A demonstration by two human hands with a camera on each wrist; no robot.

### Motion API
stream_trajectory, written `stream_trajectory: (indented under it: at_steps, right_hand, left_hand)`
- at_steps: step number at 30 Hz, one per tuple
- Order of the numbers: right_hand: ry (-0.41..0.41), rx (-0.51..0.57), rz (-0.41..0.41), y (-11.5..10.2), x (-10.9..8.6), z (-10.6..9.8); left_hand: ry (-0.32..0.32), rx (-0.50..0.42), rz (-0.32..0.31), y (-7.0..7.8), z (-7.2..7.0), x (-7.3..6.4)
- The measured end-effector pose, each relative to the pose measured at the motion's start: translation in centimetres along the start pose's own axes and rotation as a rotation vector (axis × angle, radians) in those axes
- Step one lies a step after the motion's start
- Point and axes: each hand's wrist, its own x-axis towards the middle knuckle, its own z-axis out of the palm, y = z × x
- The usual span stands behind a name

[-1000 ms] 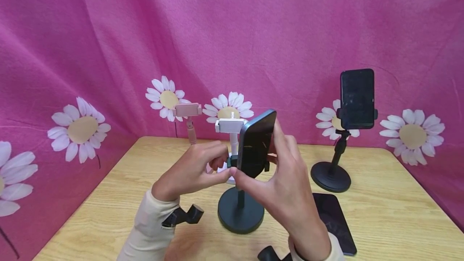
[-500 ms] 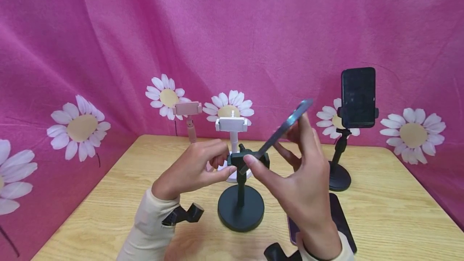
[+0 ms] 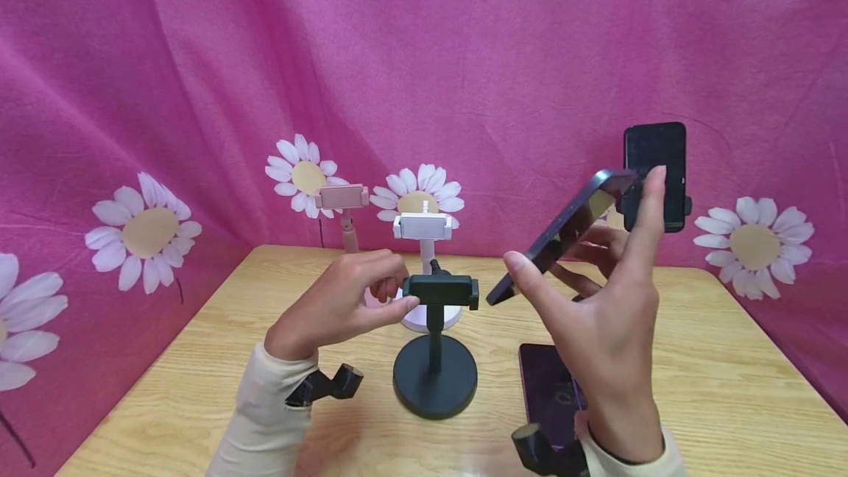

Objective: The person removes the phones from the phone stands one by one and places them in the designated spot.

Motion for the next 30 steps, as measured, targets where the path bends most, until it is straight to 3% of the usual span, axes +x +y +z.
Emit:
stream_trajectory:
  at_steps: [4,7,19,24,30]
  right_hand:
    - [-0.101,-0.164,0.093,1.2,0.4,-0.3]
    - [-0.211,-0.283,0.120,2.5,0.6,-0.3]
    - [-0.550,-0.490,0.084,8.1,-0.1,1.1]
    - [-0.665,-0.613,0.145,9.9,-1.3,2.4]
    - [-0.766,-0.692,0.272,11.6,-2.6,3.8]
  left_hand:
    - [-0.007,-0.025,-0.008,-0.2,-0.3,-0.2]
    - [-0.013,-0.043,-0.014,-0.3,-0.5,-0.3]
    - [-0.049,-0.091,-0.033,-0.8,-1.9,-1.0]
    - [-0.072,-0.117,-0.083,-0.8,-2.7,-1.5]
    - [-0.090,-0.135,-0.112,-0.8,-3.3,-1.9]
